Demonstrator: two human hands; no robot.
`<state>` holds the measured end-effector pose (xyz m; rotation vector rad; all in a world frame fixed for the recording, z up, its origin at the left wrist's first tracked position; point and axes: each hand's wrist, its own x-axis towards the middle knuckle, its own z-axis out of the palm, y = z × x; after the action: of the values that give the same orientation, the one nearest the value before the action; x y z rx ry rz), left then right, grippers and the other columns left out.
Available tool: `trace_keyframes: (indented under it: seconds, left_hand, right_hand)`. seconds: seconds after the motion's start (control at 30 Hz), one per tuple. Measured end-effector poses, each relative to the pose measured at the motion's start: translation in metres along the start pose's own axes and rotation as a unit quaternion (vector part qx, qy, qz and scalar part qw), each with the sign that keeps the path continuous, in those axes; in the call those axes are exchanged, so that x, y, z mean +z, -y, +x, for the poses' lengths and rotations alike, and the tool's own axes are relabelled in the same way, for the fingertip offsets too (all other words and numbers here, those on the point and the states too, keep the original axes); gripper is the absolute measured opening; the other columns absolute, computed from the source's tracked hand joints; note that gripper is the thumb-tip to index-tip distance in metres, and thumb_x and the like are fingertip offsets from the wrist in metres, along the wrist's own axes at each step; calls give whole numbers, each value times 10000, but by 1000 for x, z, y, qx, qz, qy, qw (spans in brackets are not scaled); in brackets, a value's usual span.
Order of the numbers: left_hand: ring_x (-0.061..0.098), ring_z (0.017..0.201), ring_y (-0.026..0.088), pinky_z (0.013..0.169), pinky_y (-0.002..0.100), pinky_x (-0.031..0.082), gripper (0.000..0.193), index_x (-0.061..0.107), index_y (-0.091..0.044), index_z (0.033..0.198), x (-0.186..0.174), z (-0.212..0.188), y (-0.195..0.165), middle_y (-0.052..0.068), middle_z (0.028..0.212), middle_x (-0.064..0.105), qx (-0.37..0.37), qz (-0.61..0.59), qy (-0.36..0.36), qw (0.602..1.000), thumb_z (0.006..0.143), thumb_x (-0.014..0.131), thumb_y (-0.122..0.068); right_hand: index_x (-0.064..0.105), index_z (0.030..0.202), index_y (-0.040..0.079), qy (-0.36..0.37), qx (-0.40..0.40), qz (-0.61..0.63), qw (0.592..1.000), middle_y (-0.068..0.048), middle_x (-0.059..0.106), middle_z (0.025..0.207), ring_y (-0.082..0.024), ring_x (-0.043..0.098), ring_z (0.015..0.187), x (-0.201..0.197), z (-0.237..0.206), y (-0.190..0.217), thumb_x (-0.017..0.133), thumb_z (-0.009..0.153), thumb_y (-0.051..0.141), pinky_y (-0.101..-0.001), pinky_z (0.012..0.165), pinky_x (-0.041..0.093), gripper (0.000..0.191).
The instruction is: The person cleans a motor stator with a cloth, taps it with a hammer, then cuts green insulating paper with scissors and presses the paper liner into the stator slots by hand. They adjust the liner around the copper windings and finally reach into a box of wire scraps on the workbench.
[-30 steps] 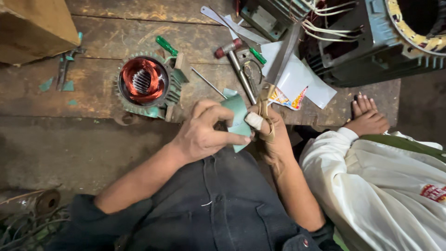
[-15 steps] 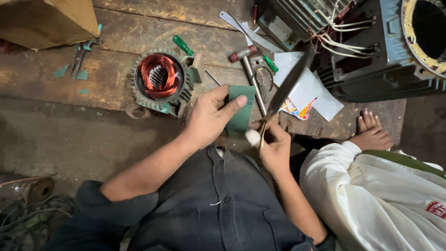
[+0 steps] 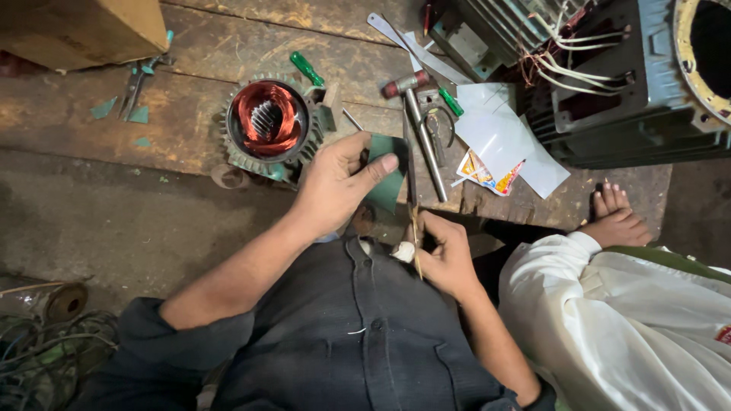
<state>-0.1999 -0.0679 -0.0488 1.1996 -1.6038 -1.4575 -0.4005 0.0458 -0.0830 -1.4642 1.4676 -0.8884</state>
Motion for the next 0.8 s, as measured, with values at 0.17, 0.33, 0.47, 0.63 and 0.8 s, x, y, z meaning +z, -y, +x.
trace_keyframes:
  seconds: [0.17, 0.33, 0.47, 0.63, 0.8]
  left_hand:
    - [440, 717, 11, 585, 245, 421, 216, 638, 7, 978, -21, 6, -3, -55, 744, 541, 24, -31, 72, 997, 980, 731, -189]
    - [533, 745, 27, 655, 263, 500, 265, 700, 2, 1118, -49, 10, -5, -6, 791, 648, -6, 38, 137, 990, 941, 747, -190]
    - [606, 798, 26, 697, 280, 542, 329, 682, -7, 1182, -62, 16, 0, 17, 904, 720, -16, -19, 170, 985, 921, 730, -201]
    - [685, 842, 173, 745, 326, 548, 266, 723, -31, 1127, -73, 13, 10, 85, 932, 714, 56, 90, 103, 989, 911, 756, -183]
    - [678, 1011, 316, 909, 402, 546, 209, 695, -113, 1097, -79, -17, 16, 79, 1060, 698, 380, 159, 35, 911, 894, 741, -127]
  right_hand:
    - [598, 771, 25, 35, 13, -9, 999, -31, 559, 670, -94, 494, 620, -9, -4, -8, 789, 736, 203, -286, 517, 374, 264]
    - [563, 768, 20, 75, -20, -42, 996, -42, 510, 648, -97, 457, 606, -17, -4, -14, 790, 759, 193, -287, 539, 380, 286]
    - [518, 738, 5, 79, 33, -45, 995, -62, 452, 588, -112, 409, 569, -13, -1, -20, 792, 796, 186, -308, 505, 362, 334]
    - [659, 862, 12, 51, 95, -169, 980, -152, 609, 652, -231, 590, 555, 2, 25, -41, 762, 801, 219, -388, 558, 467, 239]
    - [776, 942, 65, 25, 107, -445, 889, -230, 721, 812, -424, 700, 757, 27, 92, -53, 775, 817, 286, -507, 730, 553, 254]
